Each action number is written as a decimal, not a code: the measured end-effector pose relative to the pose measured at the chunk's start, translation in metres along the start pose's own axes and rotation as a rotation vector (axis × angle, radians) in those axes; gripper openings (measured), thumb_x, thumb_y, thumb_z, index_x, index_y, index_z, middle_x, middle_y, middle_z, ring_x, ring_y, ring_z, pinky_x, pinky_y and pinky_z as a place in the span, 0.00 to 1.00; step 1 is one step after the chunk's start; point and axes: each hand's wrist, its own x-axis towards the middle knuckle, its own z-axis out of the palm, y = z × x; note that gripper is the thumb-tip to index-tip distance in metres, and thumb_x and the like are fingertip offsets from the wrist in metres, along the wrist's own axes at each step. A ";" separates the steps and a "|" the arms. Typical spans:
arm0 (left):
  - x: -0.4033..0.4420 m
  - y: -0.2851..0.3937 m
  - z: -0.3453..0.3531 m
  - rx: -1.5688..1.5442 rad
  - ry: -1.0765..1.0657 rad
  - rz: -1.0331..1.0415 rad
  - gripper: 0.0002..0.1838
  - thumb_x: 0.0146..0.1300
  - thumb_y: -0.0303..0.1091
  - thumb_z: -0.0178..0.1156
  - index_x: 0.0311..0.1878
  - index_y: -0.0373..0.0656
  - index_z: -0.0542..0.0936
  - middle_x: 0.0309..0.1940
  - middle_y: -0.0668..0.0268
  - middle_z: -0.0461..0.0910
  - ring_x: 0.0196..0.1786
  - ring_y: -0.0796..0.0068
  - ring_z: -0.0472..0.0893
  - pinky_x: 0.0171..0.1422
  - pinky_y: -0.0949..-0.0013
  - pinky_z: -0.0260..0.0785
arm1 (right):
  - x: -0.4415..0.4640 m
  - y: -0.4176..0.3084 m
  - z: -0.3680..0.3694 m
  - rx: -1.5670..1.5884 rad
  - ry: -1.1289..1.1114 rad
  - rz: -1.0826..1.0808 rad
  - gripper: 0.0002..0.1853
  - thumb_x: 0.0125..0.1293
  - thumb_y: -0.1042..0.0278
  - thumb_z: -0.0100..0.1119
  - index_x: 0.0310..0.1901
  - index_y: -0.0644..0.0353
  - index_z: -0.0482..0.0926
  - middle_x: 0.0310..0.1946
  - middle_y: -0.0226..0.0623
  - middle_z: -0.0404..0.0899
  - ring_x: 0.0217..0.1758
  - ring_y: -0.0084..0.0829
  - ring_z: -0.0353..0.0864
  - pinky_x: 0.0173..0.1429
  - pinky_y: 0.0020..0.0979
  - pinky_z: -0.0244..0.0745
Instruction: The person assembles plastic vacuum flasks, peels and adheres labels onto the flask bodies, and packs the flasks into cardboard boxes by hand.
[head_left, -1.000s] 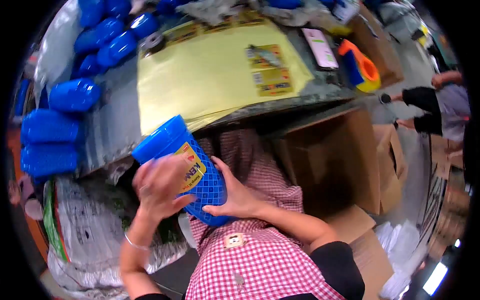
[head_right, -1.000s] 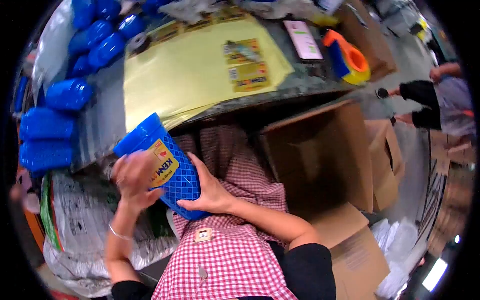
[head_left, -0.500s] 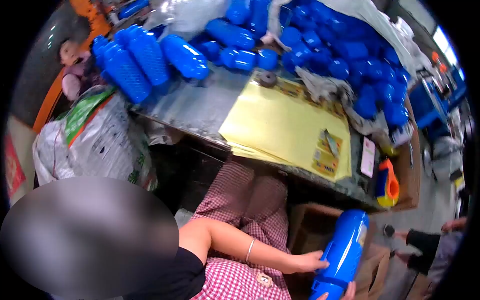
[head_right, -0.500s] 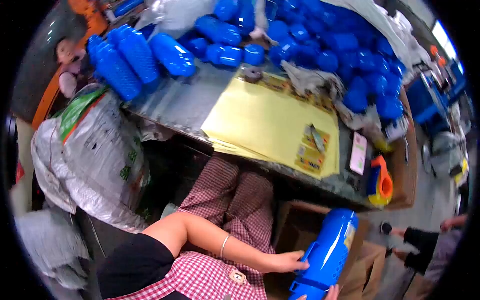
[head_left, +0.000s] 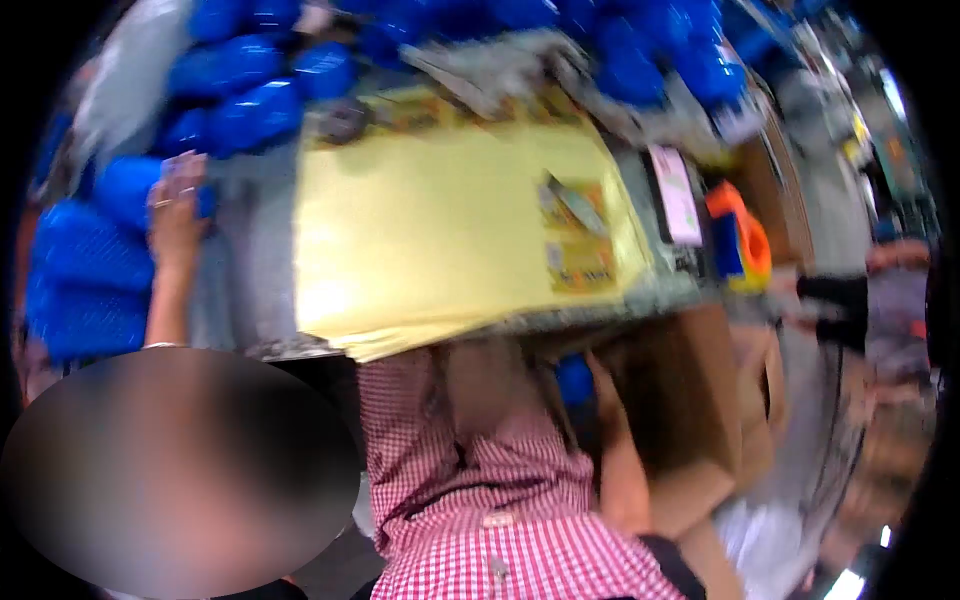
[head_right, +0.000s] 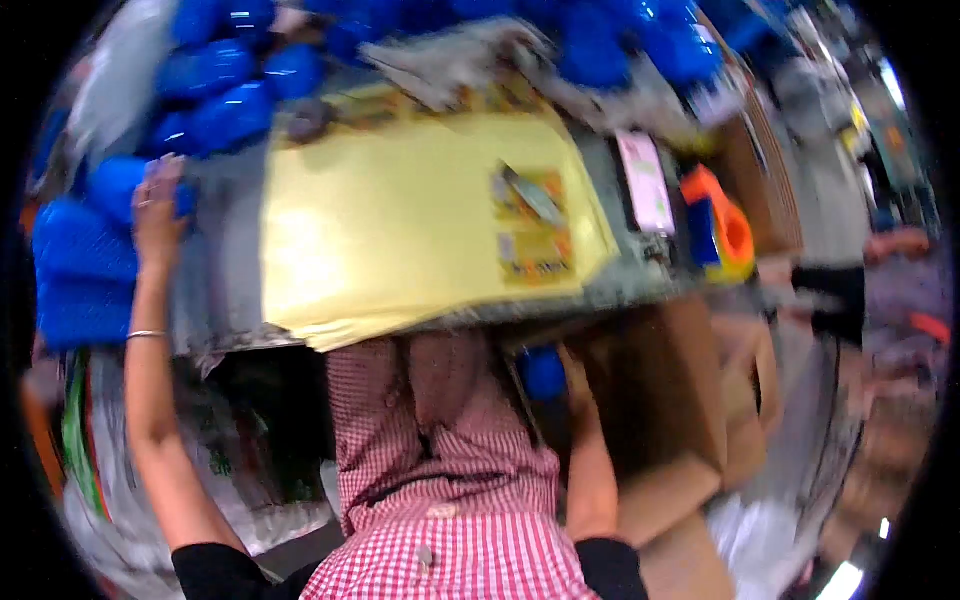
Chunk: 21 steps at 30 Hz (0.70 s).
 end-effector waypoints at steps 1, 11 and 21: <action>0.009 -0.004 0.004 -0.233 -0.073 -0.047 0.47 0.50 0.33 0.75 0.76 0.51 0.67 0.75 0.70 0.69 0.80 0.66 0.62 0.83 0.61 0.51 | -0.007 -0.008 -0.002 -0.051 -0.004 -0.006 0.37 0.67 0.40 0.66 0.67 0.63 0.76 0.60 0.43 0.80 0.60 0.35 0.80 0.63 0.33 0.75; -0.024 -0.083 0.024 -0.085 0.010 0.172 0.42 0.56 0.21 0.69 0.76 0.49 0.69 0.76 0.65 0.67 0.78 0.66 0.66 0.81 0.62 0.60 | 0.024 0.053 0.023 -1.207 0.393 -0.211 0.50 0.53 0.46 0.76 0.75 0.54 0.62 0.71 0.59 0.63 0.66 0.68 0.71 0.65 0.56 0.74; -0.108 -0.054 -0.228 -0.368 0.265 -0.323 0.30 0.68 0.32 0.66 0.74 0.49 0.73 0.67 0.59 0.76 0.69 0.63 0.75 0.78 0.58 0.63 | 0.097 0.104 0.014 -1.634 0.159 -0.456 0.39 0.60 0.53 0.69 0.71 0.59 0.69 0.74 0.55 0.61 0.70 0.67 0.67 0.72 0.60 0.65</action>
